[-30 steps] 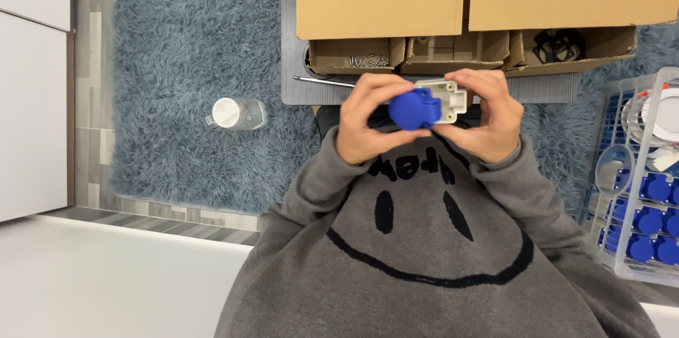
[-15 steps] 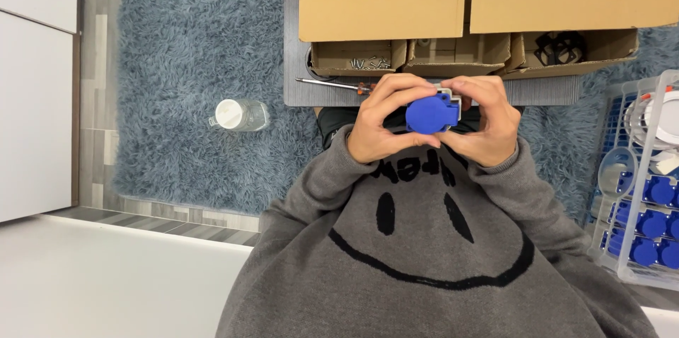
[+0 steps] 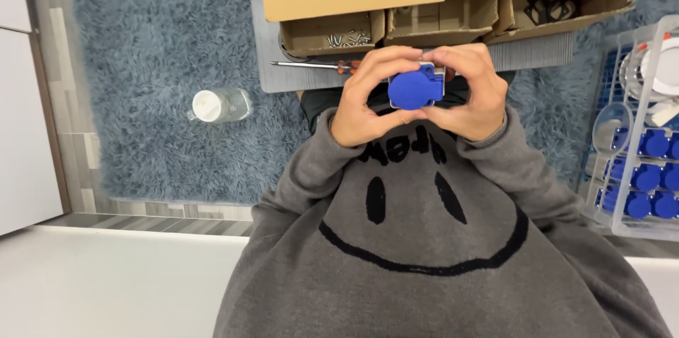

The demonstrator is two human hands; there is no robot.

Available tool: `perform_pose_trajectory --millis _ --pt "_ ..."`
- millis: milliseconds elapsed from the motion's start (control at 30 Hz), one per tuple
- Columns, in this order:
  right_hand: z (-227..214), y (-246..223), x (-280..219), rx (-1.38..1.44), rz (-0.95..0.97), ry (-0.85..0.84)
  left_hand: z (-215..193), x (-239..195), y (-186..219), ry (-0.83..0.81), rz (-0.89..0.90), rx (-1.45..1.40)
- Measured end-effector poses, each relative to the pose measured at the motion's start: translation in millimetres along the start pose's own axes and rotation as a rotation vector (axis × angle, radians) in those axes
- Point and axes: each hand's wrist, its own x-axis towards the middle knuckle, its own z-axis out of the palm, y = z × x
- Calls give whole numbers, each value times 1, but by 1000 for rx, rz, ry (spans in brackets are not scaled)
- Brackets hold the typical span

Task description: The person sits on the floor and assembles small blue and white plastic electrical components using a screwdriver. They insert screws into the blue parts, tighten them, and attach white bases to the blue housings.

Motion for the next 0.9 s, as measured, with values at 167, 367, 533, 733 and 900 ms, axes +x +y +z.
perform_pose_trajectory --millis 167,367,533,733,900 --pt "0 3 -7 0 -4 -2 0 -2 3 -47 -30 17" --pt "10 4 -21 -107 -88 -36 2 -30 -18 -103 -250 -137" --pt "-2 3 7 -51 -54 -294 -11 -52 -31 -74 -420 -302" --pt "-41 32 40 -403 207 -685 -25 -62 -29 -50 -521 -314" --pt "-7 86 43 -428 325 -973 -19 -66 -40 4 -531 -356"
